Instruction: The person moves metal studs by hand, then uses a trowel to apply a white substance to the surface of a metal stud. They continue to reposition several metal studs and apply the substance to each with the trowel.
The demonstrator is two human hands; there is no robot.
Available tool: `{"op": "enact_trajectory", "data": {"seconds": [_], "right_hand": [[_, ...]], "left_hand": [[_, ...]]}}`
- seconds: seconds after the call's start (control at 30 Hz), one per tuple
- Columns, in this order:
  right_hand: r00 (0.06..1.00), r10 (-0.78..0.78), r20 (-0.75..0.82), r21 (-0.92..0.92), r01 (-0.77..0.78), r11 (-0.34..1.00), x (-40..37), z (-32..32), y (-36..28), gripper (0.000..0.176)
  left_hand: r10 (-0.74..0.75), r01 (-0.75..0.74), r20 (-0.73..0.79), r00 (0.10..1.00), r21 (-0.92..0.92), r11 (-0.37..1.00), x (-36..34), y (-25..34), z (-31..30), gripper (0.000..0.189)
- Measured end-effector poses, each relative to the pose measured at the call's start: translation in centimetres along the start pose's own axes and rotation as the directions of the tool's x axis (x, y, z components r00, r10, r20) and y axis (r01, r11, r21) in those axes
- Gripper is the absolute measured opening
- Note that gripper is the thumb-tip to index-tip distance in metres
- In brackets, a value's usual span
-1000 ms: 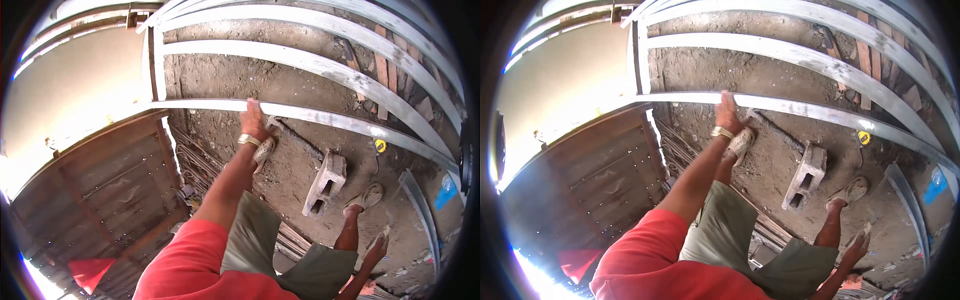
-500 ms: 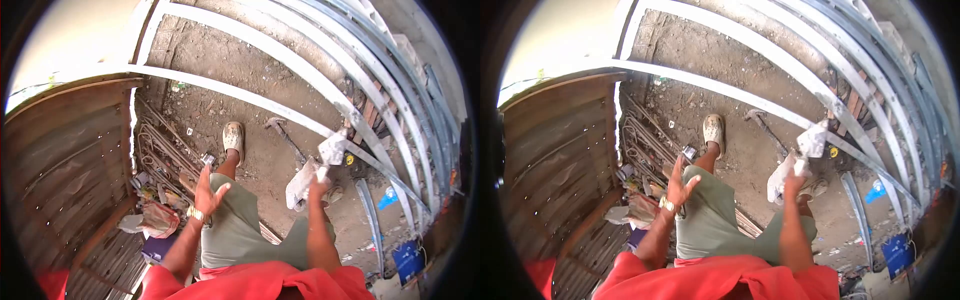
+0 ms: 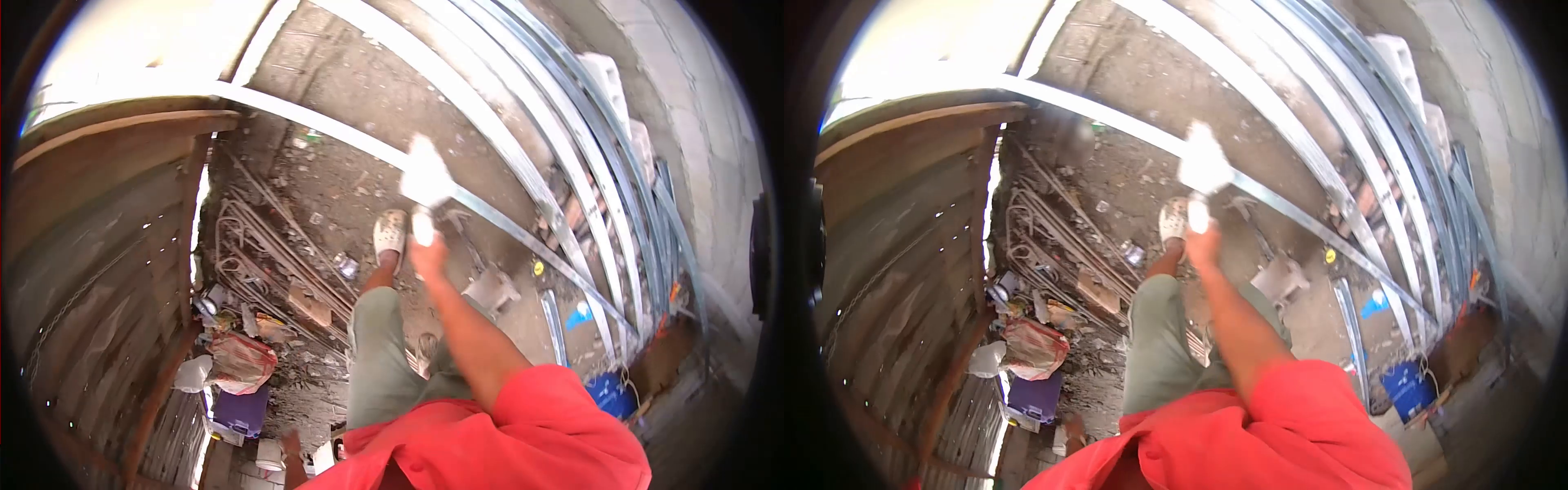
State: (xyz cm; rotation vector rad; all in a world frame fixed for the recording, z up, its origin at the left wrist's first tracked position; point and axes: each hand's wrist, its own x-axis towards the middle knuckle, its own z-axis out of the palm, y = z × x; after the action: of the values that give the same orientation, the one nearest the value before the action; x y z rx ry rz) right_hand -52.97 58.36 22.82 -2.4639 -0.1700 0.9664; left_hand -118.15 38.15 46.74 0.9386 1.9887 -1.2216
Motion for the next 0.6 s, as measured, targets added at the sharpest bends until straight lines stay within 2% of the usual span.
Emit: {"op": "enact_trajectory", "data": {"seconds": [0.03,0.1,0.13,0.17,0.2,0.23,0.27,0.3,0.33,0.4,0.43,0.5,0.53,0.57,0.6], "right_hand": [[0.991,0.126,-0.05,-0.001,-0.126,0.992,1.0,-0.1,4.3,0.039],[0.917,0.371,-0.146,0.034,-0.37,0.928,2.9,-0.3,12.8,0.035],[0.911,0.393,-0.124,0.105,-0.382,0.918,0.6,-2.3,8.4,0.033],[0.901,0.417,-0.115,0.15,-0.4,0.904,-0.1,-1.1,9.3,0.033],[0.945,0.311,-0.103,0.022,-0.311,0.95,-0.8,0.8,8.1,0.034],[0.977,0.199,-0.079,-0.101,-0.206,0.973,-2.1,2.8,5.8,0.035],[0.991,0.113,0.07,-0.232,-0.094,0.968,-2.8,3.7,3.7,0.037],[0.976,0.024,0.217,-0.325,0.048,0.945,-3.6,4.5,1.3,0.04],[0.947,0.037,0.318,-0.366,0.087,0.927,-4.7,2.8,-4.8,0.044],[0.923,0.019,0.384,-0.291,0.101,0.951,-4.3,3.0,-7.8,0.044],[0.948,0.017,0.318,-0.208,0.052,0.977,-3.9,2.5,-8.5,0.044],[0.986,0.044,0.163,-0.051,-0.036,0.998,-3.0,0.2,-8.5,0.044],[0.996,0.017,0.085,-0.044,-0.013,0.999,-1.2,1.2,-4.0,0.045],[1.0,-0.008,0.021,-0.041,0.009,0.999,-0.5,-0.4,-3.0,0.043],[0.999,-0.033,-0.039,-0.042,0.031,0.999,-0.1,-1.6,-2.2,0.041]], "left_hand": [[-0.233,0.272,0.173,0.957,-0.253,0.928,-3.0,-0.9,1.8,0.047],[-0.19,0.339,0.403,0.895,-0.339,0.878,-6.3,-1.2,2.8,0.046],[-0.119,0.233,0.358,0.926,-0.292,0.928,-6.6,0.1,2.9,0.049],[-0.048,0.125,0.311,0.949,-0.235,0.964,-7.4,2.6,2.3,0.053],[-0.099,0.14,0.178,0.979,-0.236,0.961,-7.9,5.8,1.3,0.056],[0.144,-0.137,0.058,0.988,-0.109,0.985,-4.7,6.6,1.3,0.06],[0.388,-0.387,-0.019,0.921,0.051,0.921,-2.2,7.1,1.5,0.063],[0.237,-0.253,-0.105,0.966,-0.182,0.95,-6.4,16.5,-6.0,0.061],[0.236,-0.264,-0.146,0.961,-0.212,0.941,-10.1,23.9,-12.8,0.056],[0.348,-0.482,-0.389,0.853,-0.332,0.811,-11.6,28.5,-18.9,0.05],[0.381,-0.573,-0.475,0.793,-0.368,0.732,-12.0,30.1,-21.4,0.049],[0.484,-0.738,-0.673,0.559,-0.138,0.661,-10.9,31.6,-25.7,0.048],[0.356,-0.57,-0.445,0.821,-0.635,0.52,-14.7,35.4,-29.8,0.053],[0.376,-0.511,-0.366,0.851,-0.743,0.433,-15.1,37.1,-32.2,0.059],[0.446,-0.443,-0.303,0.842,-0.86,0.252,-15.1,39.0,-34.0,0.064]]}}
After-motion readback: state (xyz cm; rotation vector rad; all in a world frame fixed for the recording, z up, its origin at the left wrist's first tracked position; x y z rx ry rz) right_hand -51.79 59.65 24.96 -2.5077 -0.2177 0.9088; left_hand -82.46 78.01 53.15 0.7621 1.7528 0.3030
